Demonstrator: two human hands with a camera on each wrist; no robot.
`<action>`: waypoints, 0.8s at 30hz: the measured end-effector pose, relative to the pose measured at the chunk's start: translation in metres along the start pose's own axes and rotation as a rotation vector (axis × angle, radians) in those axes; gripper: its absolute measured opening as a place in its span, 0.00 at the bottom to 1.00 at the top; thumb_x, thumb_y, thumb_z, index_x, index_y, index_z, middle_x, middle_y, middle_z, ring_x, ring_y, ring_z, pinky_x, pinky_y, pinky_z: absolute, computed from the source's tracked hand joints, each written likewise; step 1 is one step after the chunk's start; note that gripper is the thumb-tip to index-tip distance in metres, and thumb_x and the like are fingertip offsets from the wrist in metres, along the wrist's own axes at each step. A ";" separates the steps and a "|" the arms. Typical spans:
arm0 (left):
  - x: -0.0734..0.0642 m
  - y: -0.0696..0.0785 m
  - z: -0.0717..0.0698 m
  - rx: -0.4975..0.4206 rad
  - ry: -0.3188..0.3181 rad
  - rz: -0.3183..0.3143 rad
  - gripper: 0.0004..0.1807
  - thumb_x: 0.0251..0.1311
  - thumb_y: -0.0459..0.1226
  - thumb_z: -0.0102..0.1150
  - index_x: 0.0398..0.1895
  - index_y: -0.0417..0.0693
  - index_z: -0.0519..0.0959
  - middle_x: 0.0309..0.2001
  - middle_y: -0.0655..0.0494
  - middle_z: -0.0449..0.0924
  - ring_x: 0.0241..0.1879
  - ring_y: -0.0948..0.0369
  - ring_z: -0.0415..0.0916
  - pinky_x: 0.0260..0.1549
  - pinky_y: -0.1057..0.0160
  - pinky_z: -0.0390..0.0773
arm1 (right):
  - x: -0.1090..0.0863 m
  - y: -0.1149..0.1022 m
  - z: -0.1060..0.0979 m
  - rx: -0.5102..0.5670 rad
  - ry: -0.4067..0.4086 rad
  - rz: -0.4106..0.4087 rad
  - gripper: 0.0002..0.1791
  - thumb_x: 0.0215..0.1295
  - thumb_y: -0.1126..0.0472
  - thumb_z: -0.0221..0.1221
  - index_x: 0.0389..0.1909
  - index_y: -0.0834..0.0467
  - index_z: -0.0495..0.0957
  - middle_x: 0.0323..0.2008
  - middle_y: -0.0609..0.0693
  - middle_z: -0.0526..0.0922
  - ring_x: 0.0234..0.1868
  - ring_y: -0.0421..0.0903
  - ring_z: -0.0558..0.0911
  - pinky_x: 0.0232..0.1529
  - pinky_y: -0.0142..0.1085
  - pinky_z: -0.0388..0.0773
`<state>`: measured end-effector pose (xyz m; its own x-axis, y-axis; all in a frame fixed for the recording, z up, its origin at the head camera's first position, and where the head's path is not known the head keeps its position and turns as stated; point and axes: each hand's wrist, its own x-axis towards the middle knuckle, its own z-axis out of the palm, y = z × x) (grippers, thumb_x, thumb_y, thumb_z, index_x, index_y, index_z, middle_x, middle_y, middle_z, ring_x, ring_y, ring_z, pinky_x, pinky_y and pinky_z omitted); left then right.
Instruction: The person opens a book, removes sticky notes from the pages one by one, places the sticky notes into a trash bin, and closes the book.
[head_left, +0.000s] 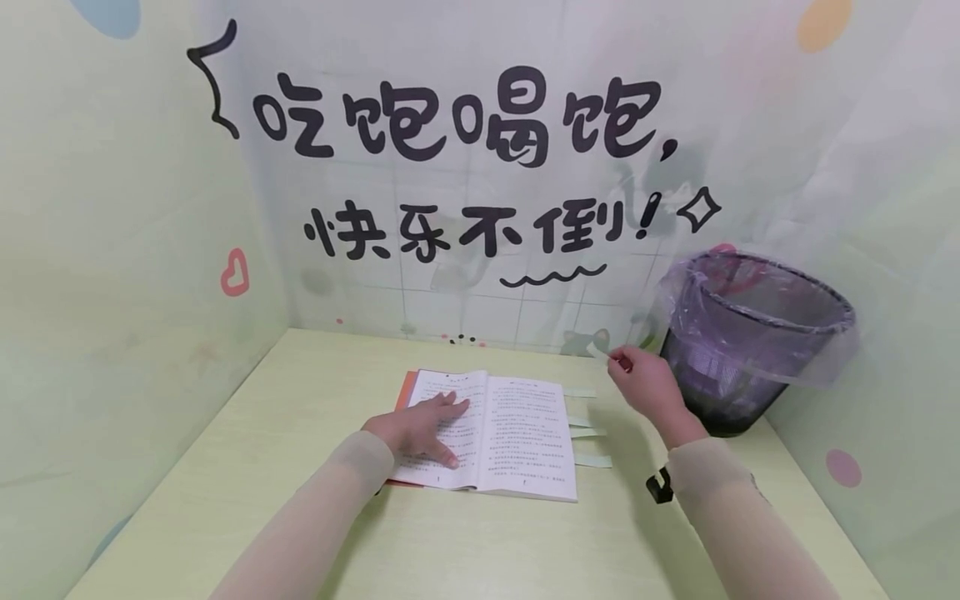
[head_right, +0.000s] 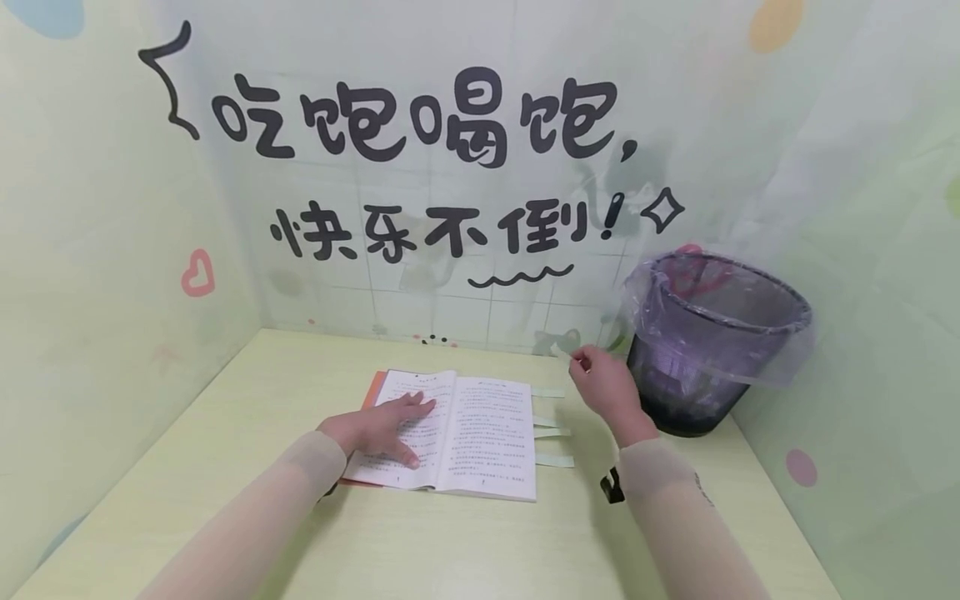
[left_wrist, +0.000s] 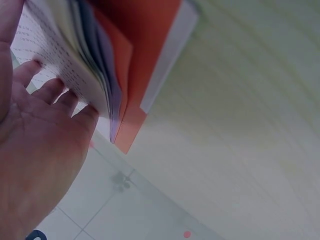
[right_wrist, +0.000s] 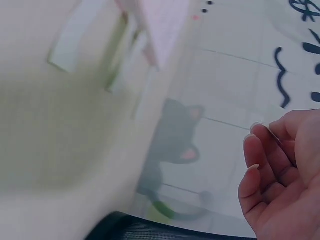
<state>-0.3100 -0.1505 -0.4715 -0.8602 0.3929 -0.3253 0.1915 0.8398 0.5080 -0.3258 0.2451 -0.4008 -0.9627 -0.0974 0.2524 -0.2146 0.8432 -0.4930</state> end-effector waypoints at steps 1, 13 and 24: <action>0.000 0.000 0.000 -0.004 0.000 0.001 0.63 0.51 0.54 0.85 0.89 0.70 0.57 0.92 0.58 0.44 0.92 0.47 0.39 0.85 0.29 0.48 | 0.001 -0.003 -0.006 0.011 0.017 -0.005 0.19 0.82 0.56 0.53 0.58 0.64 0.85 0.46 0.60 0.90 0.45 0.56 0.87 0.52 0.54 0.84; -0.002 0.001 -0.002 0.012 -0.005 0.012 0.63 0.52 0.55 0.85 0.89 0.70 0.57 0.92 0.57 0.44 0.91 0.47 0.39 0.85 0.29 0.49 | 0.000 -0.034 -0.103 0.007 0.240 -0.042 0.18 0.83 0.53 0.55 0.55 0.60 0.88 0.42 0.58 0.90 0.39 0.49 0.81 0.42 0.37 0.75; -0.004 0.002 -0.002 0.006 -0.002 0.014 0.62 0.52 0.55 0.85 0.89 0.70 0.58 0.92 0.57 0.44 0.91 0.47 0.40 0.84 0.28 0.50 | 0.004 0.002 -0.177 -0.149 0.287 0.085 0.25 0.83 0.51 0.47 0.61 0.64 0.83 0.46 0.64 0.86 0.35 0.52 0.76 0.32 0.41 0.70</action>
<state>-0.3068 -0.1510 -0.4679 -0.8566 0.4053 -0.3193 0.2063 0.8362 0.5081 -0.3010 0.3404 -0.2536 -0.8861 0.1114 0.4499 -0.0887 0.9119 -0.4006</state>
